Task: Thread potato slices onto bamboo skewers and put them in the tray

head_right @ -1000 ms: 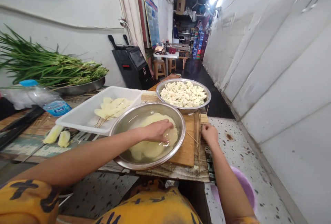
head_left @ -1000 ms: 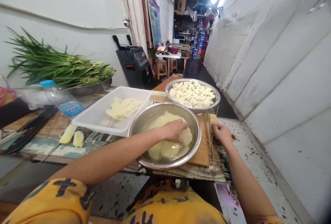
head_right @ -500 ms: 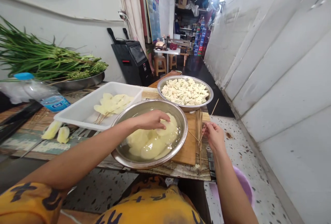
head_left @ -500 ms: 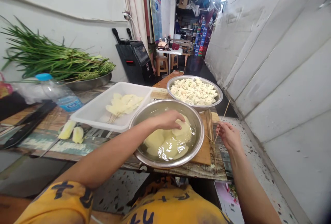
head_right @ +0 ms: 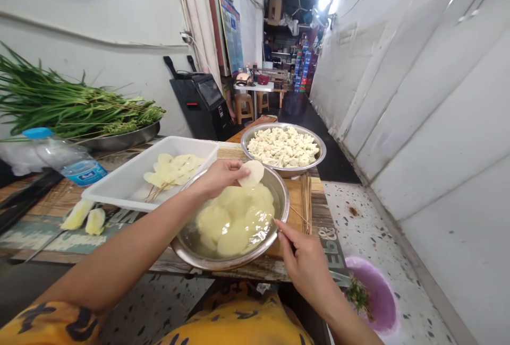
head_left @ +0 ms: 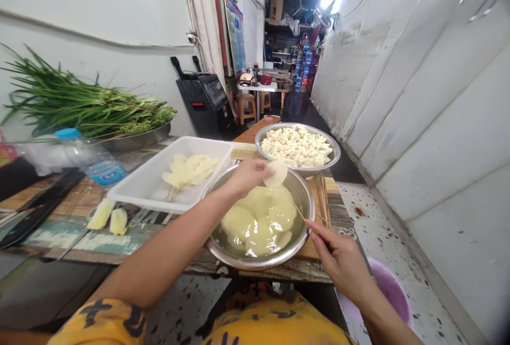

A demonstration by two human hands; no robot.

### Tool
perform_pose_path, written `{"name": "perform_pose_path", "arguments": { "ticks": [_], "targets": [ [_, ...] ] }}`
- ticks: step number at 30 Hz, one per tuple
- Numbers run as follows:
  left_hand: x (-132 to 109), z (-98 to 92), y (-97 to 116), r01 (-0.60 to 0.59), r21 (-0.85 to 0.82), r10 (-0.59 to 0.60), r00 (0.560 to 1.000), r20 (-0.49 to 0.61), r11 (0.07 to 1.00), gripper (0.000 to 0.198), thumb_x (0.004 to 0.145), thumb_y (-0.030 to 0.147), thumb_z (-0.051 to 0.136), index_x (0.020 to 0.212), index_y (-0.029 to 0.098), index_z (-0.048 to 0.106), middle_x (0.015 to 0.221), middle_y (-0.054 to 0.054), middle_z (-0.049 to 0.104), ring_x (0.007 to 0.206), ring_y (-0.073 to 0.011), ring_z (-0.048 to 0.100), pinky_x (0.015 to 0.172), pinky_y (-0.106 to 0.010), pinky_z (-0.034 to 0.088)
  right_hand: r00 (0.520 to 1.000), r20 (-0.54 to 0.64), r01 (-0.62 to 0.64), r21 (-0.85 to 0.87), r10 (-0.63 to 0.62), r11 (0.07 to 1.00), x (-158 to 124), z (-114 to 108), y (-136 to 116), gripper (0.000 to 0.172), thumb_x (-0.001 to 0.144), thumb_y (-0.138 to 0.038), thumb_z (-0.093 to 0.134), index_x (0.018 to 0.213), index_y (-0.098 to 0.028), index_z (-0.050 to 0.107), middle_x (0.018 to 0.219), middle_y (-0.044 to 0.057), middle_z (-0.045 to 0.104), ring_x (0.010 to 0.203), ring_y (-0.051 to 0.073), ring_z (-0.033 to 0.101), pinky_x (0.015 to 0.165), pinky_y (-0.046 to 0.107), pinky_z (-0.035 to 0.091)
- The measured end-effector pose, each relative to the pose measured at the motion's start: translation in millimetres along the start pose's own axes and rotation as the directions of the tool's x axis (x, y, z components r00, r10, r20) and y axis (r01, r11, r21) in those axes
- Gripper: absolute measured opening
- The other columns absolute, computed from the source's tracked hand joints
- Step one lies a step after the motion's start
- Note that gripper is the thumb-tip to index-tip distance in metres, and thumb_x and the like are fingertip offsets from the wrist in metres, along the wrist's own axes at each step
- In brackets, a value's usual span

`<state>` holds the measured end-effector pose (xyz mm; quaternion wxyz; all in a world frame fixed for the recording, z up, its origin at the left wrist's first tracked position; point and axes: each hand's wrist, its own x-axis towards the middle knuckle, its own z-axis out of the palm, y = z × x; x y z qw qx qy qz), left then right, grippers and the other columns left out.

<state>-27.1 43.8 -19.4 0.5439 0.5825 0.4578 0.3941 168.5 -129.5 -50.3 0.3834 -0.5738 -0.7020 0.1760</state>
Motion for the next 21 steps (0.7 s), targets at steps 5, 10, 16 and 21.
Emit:
{"name": "perform_pose_path", "arguments": {
  "ticks": [5,10,16,21],
  "targets": [
    [1.0,-1.6,0.3,-0.073,-0.029,0.068,0.988,-0.136,0.997,0.025,0.061,0.035,0.070,0.072,0.013,0.063,0.067,-0.003,0.065,0.062,-0.0143,0.059,0.058,-0.026,0.048,1.000,0.000,0.021,0.005,-0.021,1.000,-0.1,-2.3,-3.3,0.033,0.086,-0.021,0.047,0.113,-0.017,0.068,0.100,0.008,0.074,0.082,0.022,0.071,0.072,0.027,0.056],
    [1.2,-2.1,1.9,-0.087,-0.068,0.077,0.989,-0.129,0.994,0.029,0.060,0.035,0.070,0.078,0.012,0.064,0.070,-0.002,0.065,0.063,-0.0135,0.058,0.059,-0.024,0.046,1.000,0.009,-0.018,0.004,0.017,1.000,0.4,-2.1,-4.3,0.035,0.088,-0.024,0.047,0.113,-0.012,0.068,0.095,0.009,0.075,0.076,0.022,0.071,0.069,0.028,0.056],
    [2.3,-2.2,-1.0,-0.119,-0.048,0.113,0.987,-0.114,0.992,0.033,0.061,0.037,0.070,0.082,0.012,0.064,0.074,-0.003,0.066,0.066,-0.0140,0.059,0.059,-0.024,0.045,1.000,0.014,-0.011,-0.004,0.011,1.000,2.7,-1.4,-4.1,0.035,0.088,-0.024,0.046,0.111,-0.012,0.069,0.088,0.008,0.076,0.065,0.019,0.070,0.062,0.026,0.055],
    [3.2,-2.2,-3.9,-0.181,0.006,0.181,0.980,-0.084,0.984,0.030,0.066,0.038,0.067,0.083,0.013,0.063,0.078,-0.004,0.067,0.069,-0.0147,0.060,0.063,-0.025,0.045,1.000,0.014,-0.022,0.008,0.021,1.000,3.3,-1.8,-4.0,0.034,0.087,-0.024,0.046,0.111,-0.015,0.069,0.090,0.007,0.075,0.067,0.019,0.069,0.061,0.026,0.054]
  ]
}}
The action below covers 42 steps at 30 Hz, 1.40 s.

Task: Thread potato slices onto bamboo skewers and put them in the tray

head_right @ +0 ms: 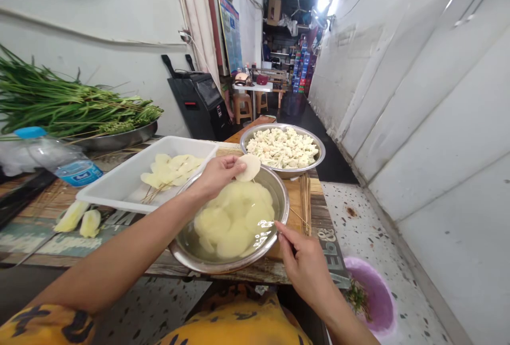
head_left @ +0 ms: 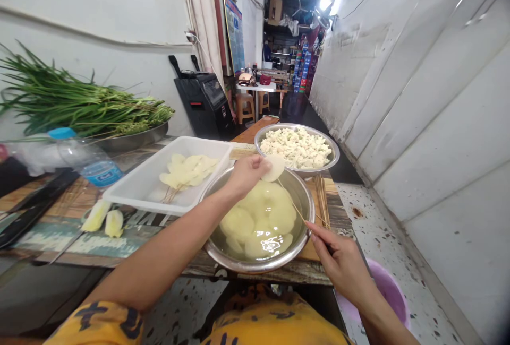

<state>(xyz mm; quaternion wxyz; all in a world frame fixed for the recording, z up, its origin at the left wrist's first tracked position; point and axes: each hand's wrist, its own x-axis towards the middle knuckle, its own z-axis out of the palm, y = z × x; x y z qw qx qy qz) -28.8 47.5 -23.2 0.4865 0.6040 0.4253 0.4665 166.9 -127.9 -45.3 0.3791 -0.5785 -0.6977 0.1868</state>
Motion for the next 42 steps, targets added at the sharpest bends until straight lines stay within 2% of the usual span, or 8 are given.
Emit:
{"name": "perform_pose_path", "arguments": {
  "ticks": [8,13,16,19,22,28,34,42],
  "targets": [
    [-9,1.6,12,-0.144,0.231,0.136,0.989,0.051,0.962,0.022,0.074,0.036,0.059,0.078,0.014,0.062,0.068,0.001,0.060,0.064,-0.0122,0.054,0.060,-0.022,0.041,0.988,0.083,-0.145,0.235,0.129,0.961,2,9,7,0.034,0.089,-0.034,0.046,0.110,-0.014,0.064,0.054,-0.001,0.052,0.045,0.011,0.043,0.040,0.021,0.033],
    [-11,4.3,13,-0.111,0.195,0.100,0.993,0.069,0.974,0.022,0.072,0.035,0.061,0.076,0.014,0.061,0.070,0.000,0.061,0.064,-0.0124,0.055,0.060,-0.023,0.042,0.918,0.263,-0.395,0.577,0.296,0.715,11,15,6,0.040,0.084,-0.049,0.051,0.101,-0.014,0.060,0.048,-0.010,0.030,0.035,0.005,0.022,0.033,0.017,0.017],
    [-10,6.8,11,-0.042,0.100,0.037,0.998,0.047,0.994,0.024,0.070,0.035,0.064,0.081,0.013,0.062,0.074,-0.002,0.064,0.067,-0.0132,0.057,0.062,-0.024,0.044,0.945,0.169,-0.327,0.494,0.280,0.805,13,15,5,0.031,0.084,-0.044,0.052,0.092,-0.015,0.063,0.049,-0.006,0.046,0.035,0.007,0.036,0.034,0.019,0.029],
    [-8,8.5,10,0.073,-0.012,-0.073,0.997,0.004,0.997,0.026,0.065,0.033,0.069,0.080,0.012,0.063,0.075,-0.004,0.065,0.068,-0.0142,0.058,0.063,-0.026,0.046,0.994,-0.089,-0.042,0.162,0.057,0.986,9,15,8,0.022,0.086,-0.031,0.052,0.095,-0.018,0.067,0.075,0.007,0.070,0.061,0.017,0.063,0.057,0.027,0.050],
    [-6,7.9,11,0.229,-0.179,-0.220,0.973,0.071,0.957,0.025,0.060,0.029,0.075,0.073,0.012,0.061,0.070,-0.003,0.065,0.065,-0.0138,0.059,0.066,-0.029,0.049,0.976,-0.157,0.146,-0.048,-0.152,0.988,4,15,12,0.023,0.087,-0.022,0.050,0.103,-0.019,0.068,0.097,0.010,0.073,0.083,0.022,0.068,0.075,0.033,0.052],
    [-4,4.4,15,0.429,-0.324,-0.341,0.893,0.296,0.843,0.017,0.062,0.022,0.075,0.070,0.012,0.064,0.074,-0.006,0.067,0.067,-0.0131,0.061,0.069,-0.028,0.049,0.996,0.022,-0.088,0.347,0.086,0.934,1,9,19,0.025,0.090,-0.034,0.049,0.099,-0.017,0.064,0.057,-0.001,0.057,0.047,0.012,0.053,0.045,0.022,0.043],
    [-10,8.7,15,0.232,-0.155,-0.188,0.948,0.258,0.960,0.025,0.063,0.032,0.074,0.071,0.012,0.062,0.067,-0.002,0.063,0.060,-0.0099,0.056,0.060,-0.023,0.043,0.897,0.378,-0.431,0.629,0.231,0.647,13,4,16,0.029,0.083,-0.045,0.056,0.087,-0.016,0.057,0.052,-0.008,0.046,0.030,0.001,0.024,0.029,0.015,0.016],
    [-28,22.9,27,-0.033,0.072,0.013,0.965,0.262,0.997,0.024,0.069,0.034,0.067,0.079,0.014,0.064,0.079,-0.003,0.066,0.071,-0.0139,0.058,0.063,-0.025,0.045,0.992,-0.079,-0.082,0.229,0.102,0.970,25,11,15,0.032,0.087,-0.034,0.051,0.107,-0.014,0.066,0.056,-0.001,0.052,0.049,0.012,0.045,0.047,0.022,0.038]
  ]
}}
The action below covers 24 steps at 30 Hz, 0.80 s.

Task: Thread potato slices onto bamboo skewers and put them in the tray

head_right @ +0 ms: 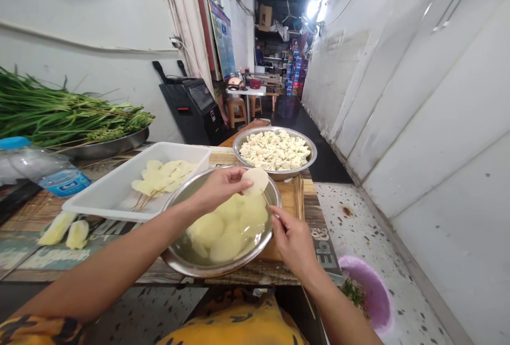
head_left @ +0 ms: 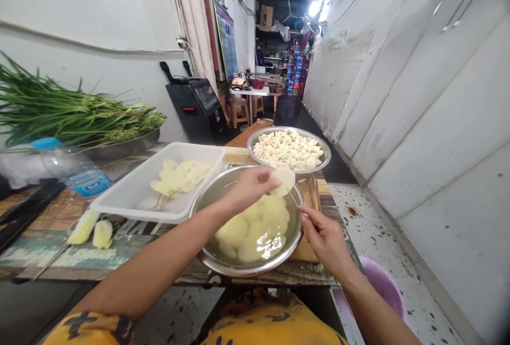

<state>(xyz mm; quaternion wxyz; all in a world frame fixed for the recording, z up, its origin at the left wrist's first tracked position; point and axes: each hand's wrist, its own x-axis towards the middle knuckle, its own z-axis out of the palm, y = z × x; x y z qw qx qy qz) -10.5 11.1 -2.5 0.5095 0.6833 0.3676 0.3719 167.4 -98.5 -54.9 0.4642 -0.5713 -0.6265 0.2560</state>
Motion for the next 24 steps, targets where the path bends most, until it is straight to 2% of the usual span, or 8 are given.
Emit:
{"name": "perform_pose_path", "arguments": {
  "ticks": [4,10,13,16,18,20,22,24],
  "targets": [
    [-3,3.2,3,0.066,0.044,-0.067,0.997,0.026,0.997,0.025,0.064,0.033,0.071,0.080,0.014,0.066,0.079,-0.004,0.067,0.071,-0.0163,0.059,0.063,-0.027,0.045,1.000,-0.009,0.000,0.055,0.000,0.998,-5,3,1,0.033,0.089,-0.035,0.048,0.108,-0.015,0.066,0.055,0.000,0.052,0.047,0.012,0.044,0.044,0.022,0.035],
    [2,0.8,-2,0.177,-0.287,-0.175,0.984,0.033,0.941,0.031,0.062,0.031,0.075,0.084,0.011,0.065,0.080,-0.005,0.068,0.067,-0.0123,0.060,0.065,-0.025,0.046,0.993,0.091,-0.107,0.327,0.081,0.939,-7,8,-2,0.034,0.089,-0.038,0.050,0.105,-0.012,0.065,0.051,-0.005,0.040,0.042,0.007,0.031,0.038,0.019,0.024],
    [1,3.5,0,0.230,-0.309,-0.239,0.971,0.010,0.923,0.028,0.066,0.029,0.074,0.083,0.011,0.062,0.078,-0.005,0.067,0.063,-0.0114,0.061,0.060,-0.023,0.047,0.978,0.160,-0.193,0.460,0.132,0.867,-5,11,-2,0.033,0.089,-0.039,0.051,0.104,-0.012,0.063,0.050,-0.008,0.034,0.039,0.004,0.025,0.036,0.017,0.018],
    [-3,8.7,5,0.265,-0.299,-0.255,0.964,0.072,0.917,0.033,0.069,0.029,0.072,0.095,0.014,0.058,0.085,-0.007,0.067,0.061,-0.0145,0.064,0.055,-0.026,0.049,0.968,0.179,-0.244,0.524,0.174,0.816,-2,12,-2,0.031,0.089,-0.039,0.051,0.103,-0.013,0.061,0.049,-0.009,0.034,0.036,0.003,0.023,0.034,0.016,0.017],
    [-4,10.7,7,0.273,-0.306,-0.256,0.962,0.095,0.912,0.032,0.069,0.025,0.072,0.094,0.013,0.057,0.079,-0.007,0.067,0.059,-0.0146,0.065,0.055,-0.026,0.049,0.969,0.171,-0.239,0.506,0.175,0.829,-1,11,-2,0.030,0.090,-0.039,0.049,0.102,-0.013,0.061,0.048,-0.009,0.036,0.035,0.003,0.024,0.033,0.016,0.019],
    [-3,10.7,8,0.280,-0.312,-0.270,0.960,0.075,0.908,0.024,0.070,0.021,0.071,0.086,0.011,0.058,0.069,-0.005,0.065,0.055,-0.0120,0.062,0.054,-0.023,0.048,0.983,0.125,-0.172,0.405,0.133,0.898,-1,9,-1,0.029,0.091,-0.036,0.048,0.101,-0.014,0.064,0.047,-0.008,0.040,0.035,0.005,0.032,0.034,0.017,0.025],
    [-2,9.4,8,0.288,-0.312,-0.282,0.957,0.067,0.905,0.017,0.071,0.019,0.070,0.079,0.010,0.058,0.063,-0.004,0.064,0.050,-0.0095,0.059,0.051,-0.021,0.045,1.000,0.011,-0.015,0.207,0.013,0.978,-2,8,1,0.026,0.089,-0.031,0.050,0.100,-0.014,0.067,0.053,-0.001,0.055,0.045,0.010,0.051,0.042,0.020,0.040],
    [-1,8.0,7,0.270,-0.302,-0.266,0.962,0.056,0.914,0.014,0.072,0.018,0.068,0.078,0.010,0.059,0.062,-0.003,0.063,0.048,-0.0082,0.057,0.047,-0.019,0.042,0.981,-0.099,0.167,-0.039,-0.170,0.985,-3,8,4,0.024,0.087,-0.024,0.053,0.101,-0.015,0.070,0.074,0.007,0.069,0.067,0.018,0.064,0.061,0.027,0.051]
  ]
}}
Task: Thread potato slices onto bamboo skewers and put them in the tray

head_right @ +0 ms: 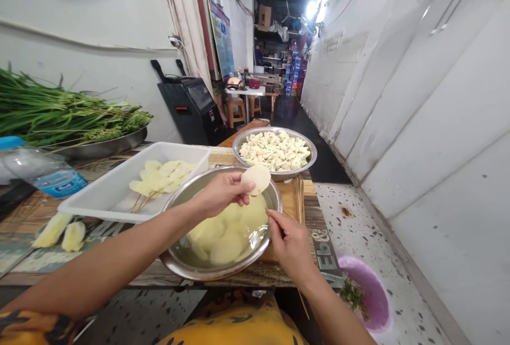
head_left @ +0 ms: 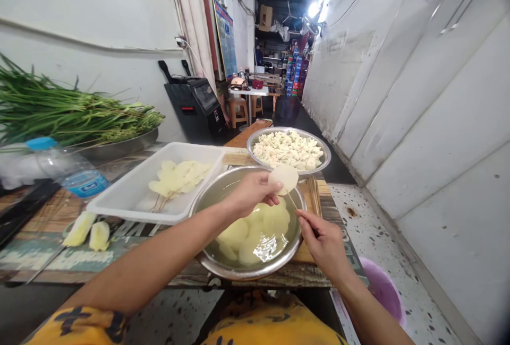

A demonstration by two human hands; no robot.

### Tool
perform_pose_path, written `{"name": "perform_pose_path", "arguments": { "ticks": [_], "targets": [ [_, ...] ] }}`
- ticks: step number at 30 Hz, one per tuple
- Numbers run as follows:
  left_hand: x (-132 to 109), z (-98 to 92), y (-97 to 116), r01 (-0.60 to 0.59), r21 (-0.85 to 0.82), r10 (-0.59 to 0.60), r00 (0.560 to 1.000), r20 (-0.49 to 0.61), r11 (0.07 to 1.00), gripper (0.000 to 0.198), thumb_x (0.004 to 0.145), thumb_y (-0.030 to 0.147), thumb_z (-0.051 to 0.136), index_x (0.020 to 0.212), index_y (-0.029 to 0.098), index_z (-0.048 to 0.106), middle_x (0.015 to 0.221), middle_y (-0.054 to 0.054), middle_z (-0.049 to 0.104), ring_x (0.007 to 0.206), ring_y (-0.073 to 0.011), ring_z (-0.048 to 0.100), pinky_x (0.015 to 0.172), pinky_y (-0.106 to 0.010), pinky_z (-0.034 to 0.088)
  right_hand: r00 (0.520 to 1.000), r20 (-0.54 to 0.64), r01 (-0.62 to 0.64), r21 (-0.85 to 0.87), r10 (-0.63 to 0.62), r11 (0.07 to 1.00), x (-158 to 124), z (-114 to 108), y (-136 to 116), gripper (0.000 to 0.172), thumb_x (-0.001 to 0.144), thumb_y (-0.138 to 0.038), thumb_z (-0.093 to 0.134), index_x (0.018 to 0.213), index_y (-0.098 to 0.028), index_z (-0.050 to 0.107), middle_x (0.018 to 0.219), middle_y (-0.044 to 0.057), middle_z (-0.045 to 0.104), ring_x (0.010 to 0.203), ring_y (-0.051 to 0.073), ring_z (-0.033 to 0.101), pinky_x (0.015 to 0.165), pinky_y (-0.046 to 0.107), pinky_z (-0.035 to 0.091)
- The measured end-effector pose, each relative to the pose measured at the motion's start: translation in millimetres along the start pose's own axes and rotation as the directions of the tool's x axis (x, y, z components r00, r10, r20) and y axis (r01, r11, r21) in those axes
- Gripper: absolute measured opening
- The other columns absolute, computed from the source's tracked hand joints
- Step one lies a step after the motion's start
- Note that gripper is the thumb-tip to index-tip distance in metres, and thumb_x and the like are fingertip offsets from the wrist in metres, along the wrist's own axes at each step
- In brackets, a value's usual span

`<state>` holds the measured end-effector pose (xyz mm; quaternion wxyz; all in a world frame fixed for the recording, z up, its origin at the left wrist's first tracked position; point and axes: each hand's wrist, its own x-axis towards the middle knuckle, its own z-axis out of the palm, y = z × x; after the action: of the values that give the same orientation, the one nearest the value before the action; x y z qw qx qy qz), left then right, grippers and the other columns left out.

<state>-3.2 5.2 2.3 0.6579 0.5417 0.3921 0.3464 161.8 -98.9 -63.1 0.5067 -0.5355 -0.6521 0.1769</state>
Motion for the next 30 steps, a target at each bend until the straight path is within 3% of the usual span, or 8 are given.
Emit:
{"name": "perform_pose_path", "arguments": {
  "ticks": [4,8,13,15,18,21,26,30],
  "targets": [
    [-1,-0.9,1,-0.032,-0.002,0.032,0.999,-0.013,0.999,0.011,0.075,0.018,0.065,0.079,0.010,0.059,0.062,-0.002,0.062,0.047,-0.0079,0.057,0.047,-0.019,0.041,0.982,-0.063,0.163,-0.173,-0.176,0.971,-5,3,0,0.028,0.086,-0.018,0.053,0.108,-0.017,0.069,0.094,0.011,0.072,0.080,0.021,0.067,0.076,0.033,0.051],
    [-3,-1.5,1,0.014,-0.093,-0.012,0.999,0.031,0.996,0.012,0.076,0.021,0.063,0.080,0.010,0.059,0.065,-0.002,0.062,0.050,-0.0085,0.059,0.049,-0.019,0.042,0.990,0.026,-0.140,0.249,0.138,0.958,-2,0,-8,0.022,0.087,-0.027,0.054,0.102,-0.017,0.068,0.063,0.002,0.062,0.048,0.011,0.055,0.047,0.022,0.047],
    [-2,-1.2,-1,-0.037,-0.157,0.044,0.998,0.038,0.987,0.017,0.073,0.024,0.068,0.080,0.011,0.059,0.067,-0.001,0.061,0.050,-0.0078,0.058,0.048,-0.018,0.042,0.775,0.560,-0.630,0.713,0.293,0.307,13,-12,-11,0.021,0.079,-0.036,0.066,0.086,-0.017,0.064,0.045,-0.014,0.025,0.027,0.000,0.007,0.022,0.013,0.013],
    [-2,0.0,-1,-0.105,-0.127,0.103,0.994,-0.017,0.986,0.018,0.072,0.024,0.069,0.078,0.011,0.059,0.067,0.000,0.060,0.050,-0.0084,0.059,0.049,-0.019,0.043,0.757,0.590,-0.651,0.718,0.282,0.247,17,-13,-10,0.020,0.077,-0.036,0.067,0.084,-0.017,0.065,0.045,-0.014,0.023,0.028,0.000,0.004,0.021,0.013,0.012],
    [-2,1.4,-1,-0.153,-0.071,0.147,0.986,-0.079,0.986,0.017,0.072,0.024,0.069,0.076,0.011,0.059,0.066,0.000,0.060,0.051,-0.0097,0.060,0.050,-0.021,0.045,0.839,0.429,-0.544,0.631,0.335,0.554,15,-11,-9,0.022,0.084,-0.036,0.059,0.092,-0.017,0.067,0.044,-0.012,0.032,0.027,0.002,0.019,0.025,0.013,0.019],
    [-1,1.2,0,-0.119,-0.086,0.111,0.990,-0.089,0.989,0.016,0.073,0.024,0.068,0.076,0.011,0.059,0.067,-0.001,0.062,0.051,-0.0104,0.061,0.050,-0.021,0.046,0.992,0.056,-0.124,0.211,0.115,0.970,10,-7,-6,0.022,0.086,-0.026,0.056,0.099,-0.016,0.070,0.055,0.000,0.059,0.045,0.011,0.053,0.044,0.021,0.045],
    [-2,0.7,1,-0.080,-0.122,0.066,0.992,-0.110,0.989,0.017,0.072,0.024,0.068,0.076,0.011,0.059,0.068,-0.002,0.063,0.051,-0.0104,0.061,0.050,-0.020,0.046,0.948,-0.053,0.276,-0.363,-0.315,0.890,2,1,0,0.028,0.087,-0.016,0.051,0.108,-0.015,0.069,0.081,0.011,0.072,0.069,0.018,0.066,0.065,0.028,0.051],
    [-2,0.0,2,-0.071,-0.157,0.056,0.993,-0.100,0.985,0.015,0.073,0.022,0.069,0.077,0.010,0.060,0.069,-0.002,0.063,0.050,-0.0089,0.060,0.049,-0.019,0.046,0.999,-0.004,-0.042,0.123,0.043,0.992,4,2,-9,0.023,0.088,-0.029,0.051,0.098,-0.015,0.068,0.056,0.001,0.058,0.046,0.011,0.053,0.044,0.021,0.044]
  ]
}}
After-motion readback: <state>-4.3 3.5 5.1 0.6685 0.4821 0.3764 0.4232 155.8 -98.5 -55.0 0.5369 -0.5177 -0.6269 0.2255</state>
